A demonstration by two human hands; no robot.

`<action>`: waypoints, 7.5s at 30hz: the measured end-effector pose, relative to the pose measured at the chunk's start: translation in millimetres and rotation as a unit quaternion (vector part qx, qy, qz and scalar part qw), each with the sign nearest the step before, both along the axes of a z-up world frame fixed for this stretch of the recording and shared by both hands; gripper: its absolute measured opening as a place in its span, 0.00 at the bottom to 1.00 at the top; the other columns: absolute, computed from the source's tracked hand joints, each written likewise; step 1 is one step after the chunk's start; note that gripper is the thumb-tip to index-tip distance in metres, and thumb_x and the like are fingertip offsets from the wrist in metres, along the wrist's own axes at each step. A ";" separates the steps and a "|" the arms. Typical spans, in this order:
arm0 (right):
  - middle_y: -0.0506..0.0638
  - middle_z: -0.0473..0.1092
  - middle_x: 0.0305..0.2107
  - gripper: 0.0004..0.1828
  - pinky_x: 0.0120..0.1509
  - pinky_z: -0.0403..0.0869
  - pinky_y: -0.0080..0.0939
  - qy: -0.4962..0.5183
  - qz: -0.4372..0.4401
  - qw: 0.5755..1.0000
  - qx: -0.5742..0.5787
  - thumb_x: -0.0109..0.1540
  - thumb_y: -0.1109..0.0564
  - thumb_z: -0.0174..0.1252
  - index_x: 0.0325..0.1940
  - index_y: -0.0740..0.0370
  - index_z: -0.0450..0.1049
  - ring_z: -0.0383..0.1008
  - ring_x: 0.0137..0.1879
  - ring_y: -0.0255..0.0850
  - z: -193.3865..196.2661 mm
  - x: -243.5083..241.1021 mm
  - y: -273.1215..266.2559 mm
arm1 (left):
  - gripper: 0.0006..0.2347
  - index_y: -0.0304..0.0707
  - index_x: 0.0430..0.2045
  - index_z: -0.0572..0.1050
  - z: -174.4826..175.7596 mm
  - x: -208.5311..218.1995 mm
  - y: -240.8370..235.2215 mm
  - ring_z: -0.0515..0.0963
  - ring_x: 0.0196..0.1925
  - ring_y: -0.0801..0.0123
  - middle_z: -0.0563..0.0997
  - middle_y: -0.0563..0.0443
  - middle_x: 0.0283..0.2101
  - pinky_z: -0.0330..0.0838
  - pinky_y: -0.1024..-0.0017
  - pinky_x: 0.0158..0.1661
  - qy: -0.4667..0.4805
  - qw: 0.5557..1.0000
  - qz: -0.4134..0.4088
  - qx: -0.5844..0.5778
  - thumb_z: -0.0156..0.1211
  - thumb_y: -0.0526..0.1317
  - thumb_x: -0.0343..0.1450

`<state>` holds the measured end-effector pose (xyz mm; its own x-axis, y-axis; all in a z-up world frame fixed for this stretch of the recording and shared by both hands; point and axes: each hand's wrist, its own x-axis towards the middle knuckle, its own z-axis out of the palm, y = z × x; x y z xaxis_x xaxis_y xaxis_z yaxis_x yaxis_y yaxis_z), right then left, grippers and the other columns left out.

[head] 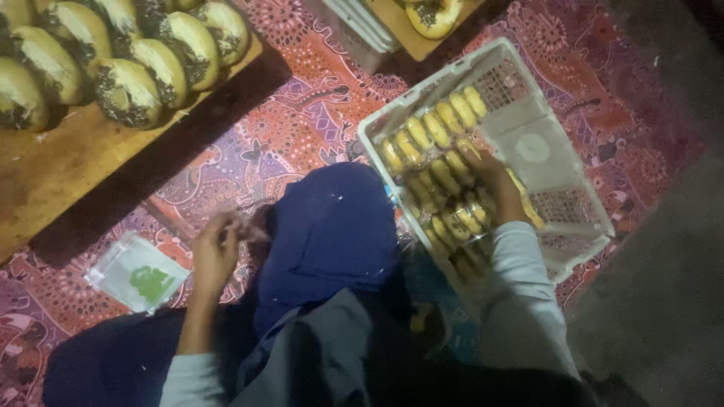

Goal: The person sits on a patterned floor mat and repeatedly picks up ring-shaped pastries from a wooden board. They place each pastry into a clear plastic bag and then put the bagged item into a white plastic crate. The process is repeated for multiple pastries throughout the clip.

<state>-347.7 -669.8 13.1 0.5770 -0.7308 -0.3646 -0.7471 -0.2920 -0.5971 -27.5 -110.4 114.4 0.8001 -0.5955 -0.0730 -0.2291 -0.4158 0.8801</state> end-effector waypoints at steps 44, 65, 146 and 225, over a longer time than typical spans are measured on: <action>0.58 0.72 0.66 0.46 0.79 0.68 0.50 -0.022 0.437 0.898 -0.041 0.48 0.32 0.73 0.65 0.53 0.74 0.72 0.73 0.51 229.4 430.6 367.3 | 0.16 0.33 0.48 0.70 -46.4 148.7 28.4 0.78 0.54 0.55 0.76 0.44 0.51 0.74 0.53 0.58 0.177 0.849 0.324 -0.378 0.65 0.33 0.67; 0.67 0.68 0.54 0.47 0.66 0.67 0.57 -0.320 0.345 0.870 -0.150 0.44 0.51 0.79 0.66 0.60 0.70 0.67 0.61 0.59 227.7 380.4 479.8 | 0.22 0.36 0.52 0.70 32.5 150.7 16.0 0.74 0.53 0.44 0.74 0.34 0.50 0.64 0.41 0.59 0.387 0.400 0.283 -0.781 0.59 0.52 0.70; 0.58 0.70 0.57 0.30 0.68 0.70 0.43 -0.061 0.497 0.707 0.499 0.65 0.56 0.58 0.71 0.68 0.63 0.70 0.63 0.42 92.4 291.7 650.5 | 0.22 0.29 0.54 0.75 16.6 -98.7 257.6 0.75 0.62 0.52 0.78 0.37 0.57 0.64 0.61 0.63 -0.180 0.784 0.590 -0.061 0.48 0.52 0.78; 0.62 0.68 0.65 0.48 0.75 0.65 0.53 -0.058 0.482 0.872 -0.063 0.46 0.36 0.73 0.66 0.58 0.71 0.66 0.71 0.57 224.5 555.3 456.0 | 0.15 0.36 0.50 0.72 -57.3 204.5 126.6 0.75 0.56 0.45 0.68 0.42 0.59 0.76 0.49 0.54 0.258 0.632 0.315 -0.659 0.62 0.35 0.69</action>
